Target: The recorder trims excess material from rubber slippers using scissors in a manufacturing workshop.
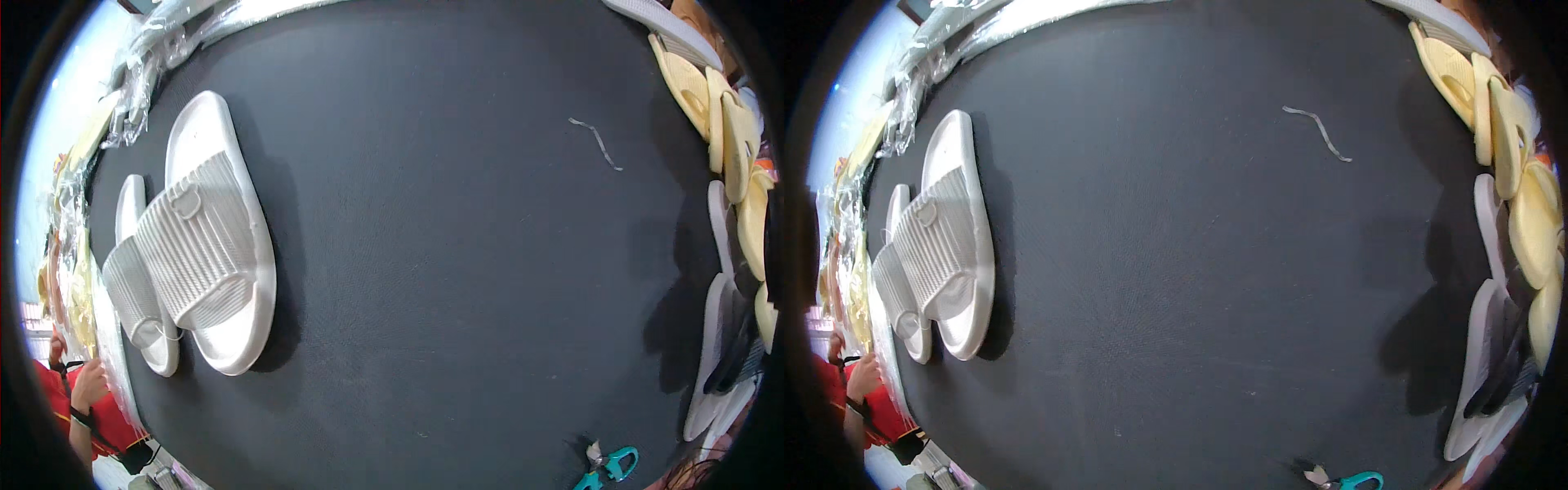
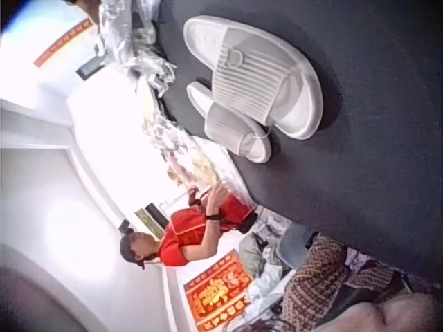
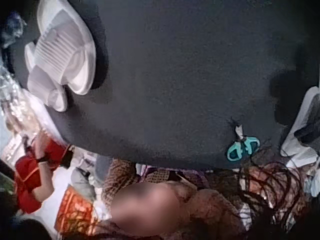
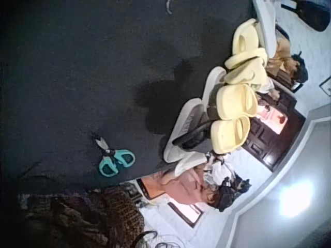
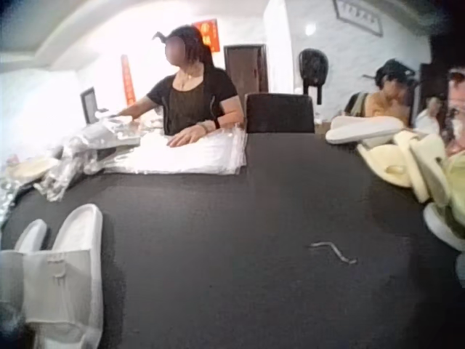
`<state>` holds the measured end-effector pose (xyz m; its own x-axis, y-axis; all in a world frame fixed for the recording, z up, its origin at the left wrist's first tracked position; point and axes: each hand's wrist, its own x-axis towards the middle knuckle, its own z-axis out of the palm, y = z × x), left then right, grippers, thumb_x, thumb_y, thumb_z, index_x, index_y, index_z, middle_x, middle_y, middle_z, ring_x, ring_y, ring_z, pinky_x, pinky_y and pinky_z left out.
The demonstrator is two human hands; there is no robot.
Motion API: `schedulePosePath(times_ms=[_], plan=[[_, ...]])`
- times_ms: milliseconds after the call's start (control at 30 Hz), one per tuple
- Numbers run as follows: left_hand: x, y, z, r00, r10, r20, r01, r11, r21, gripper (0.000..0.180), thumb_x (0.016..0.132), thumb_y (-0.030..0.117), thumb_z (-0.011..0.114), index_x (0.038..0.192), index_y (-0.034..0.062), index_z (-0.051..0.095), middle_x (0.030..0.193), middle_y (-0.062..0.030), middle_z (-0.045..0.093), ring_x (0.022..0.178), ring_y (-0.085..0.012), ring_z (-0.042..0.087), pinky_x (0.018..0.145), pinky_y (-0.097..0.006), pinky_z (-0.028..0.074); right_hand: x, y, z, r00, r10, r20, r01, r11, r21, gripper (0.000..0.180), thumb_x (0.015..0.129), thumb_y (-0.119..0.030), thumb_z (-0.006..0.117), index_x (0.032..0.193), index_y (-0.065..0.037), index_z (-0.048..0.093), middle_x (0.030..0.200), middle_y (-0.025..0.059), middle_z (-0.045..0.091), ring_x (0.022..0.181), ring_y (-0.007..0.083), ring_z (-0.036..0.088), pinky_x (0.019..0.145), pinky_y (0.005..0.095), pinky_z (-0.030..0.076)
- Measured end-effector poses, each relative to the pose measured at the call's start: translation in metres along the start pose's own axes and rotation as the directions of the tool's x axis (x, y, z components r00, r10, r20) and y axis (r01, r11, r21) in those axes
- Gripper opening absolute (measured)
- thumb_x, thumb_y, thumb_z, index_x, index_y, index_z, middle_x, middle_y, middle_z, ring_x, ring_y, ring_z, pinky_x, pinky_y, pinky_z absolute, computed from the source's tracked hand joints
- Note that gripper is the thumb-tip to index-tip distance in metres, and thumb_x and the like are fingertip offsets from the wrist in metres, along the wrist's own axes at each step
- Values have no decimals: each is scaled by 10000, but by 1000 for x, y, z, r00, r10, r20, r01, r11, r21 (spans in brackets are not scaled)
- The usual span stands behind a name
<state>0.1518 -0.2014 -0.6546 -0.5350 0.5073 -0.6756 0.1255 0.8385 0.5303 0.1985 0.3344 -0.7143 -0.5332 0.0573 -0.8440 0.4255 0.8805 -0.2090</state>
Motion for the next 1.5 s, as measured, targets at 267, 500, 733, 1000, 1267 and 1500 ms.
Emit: schedulePosePath(times_ms=[267, 500, 733, 1000, 1267, 1500], plan=[[21, -2, 24, 998, 53, 15, -51, 991, -127, 306, 883, 200, 566, 1147, 45, 563, 1055, -125, 630, 983, -242, 595, 878, -374, 450, -21, 15, 9, 999, 17, -34, -16, 1000, 14, 436, 810, -281, 665, 1147, -27, 557, 919, 184, 650, 806, 280, 646, 690, 403, 507], [54, 18, 8, 992, 128, 2, -125, 971, -203, 313, 887, 198, 561, 1159, 44, 558, 1060, -126, 629, 984, -246, 597, 879, -374, 454, -43, 27, -7, 994, 34, -108, -29, 998, 48, 420, 813, -275, 662, 1136, -27, 562, 907, 183, 651, 796, 280, 647, 683, 401, 507], [79, 58, -11, 974, 218, -57, -225, 931, -286, 320, 890, 196, 556, 1172, 43, 552, 1065, -126, 629, 985, -251, 600, 881, -373, 458, -84, 42, -42, 977, 43, -211, -33, 998, 48, 404, 816, -269, 659, 1126, -28, 568, 895, 182, 651, 786, 280, 648, 677, 400, 507], [-9, 76, 15, 977, 67, -202, -151, 888, -435, 328, 895, 193, 550, 1186, 42, 545, 1071, -127, 628, 987, -256, 603, 882, -373, 463, -106, 24, -44, 971, -163, -174, 156, 986, -50, 386, 819, -261, 655, 1115, -28, 574, 881, 180, 652, 775, 280, 649, 669, 398, 507], [-131, 78, 70, 922, -221, -317, -8, 810, -586, 336, 899, 191, 545, 1200, 41, 539, 1077, -127, 628, 988, -261, 606, 884, -372, 467, -100, -9, 7, 902, -431, -14, 428, 898, -97, 368, 822, -254, 652, 1103, -28, 580, 867, 179, 652, 764, 279, 650, 662, 396, 507], [-144, 76, 53, 871, -264, -415, -64, 777, -626, 343, 902, 189, 540, 1212, 41, 533, 1082, -128, 627, 990, -265, 609, 886, -372, 471, -99, -14, 31, 847, -530, -33, 525, 846, -93, 352, 825, -248, 649, 1093, -28, 585, 854, 178, 653, 754, 279, 651, 655, 395, 507]])
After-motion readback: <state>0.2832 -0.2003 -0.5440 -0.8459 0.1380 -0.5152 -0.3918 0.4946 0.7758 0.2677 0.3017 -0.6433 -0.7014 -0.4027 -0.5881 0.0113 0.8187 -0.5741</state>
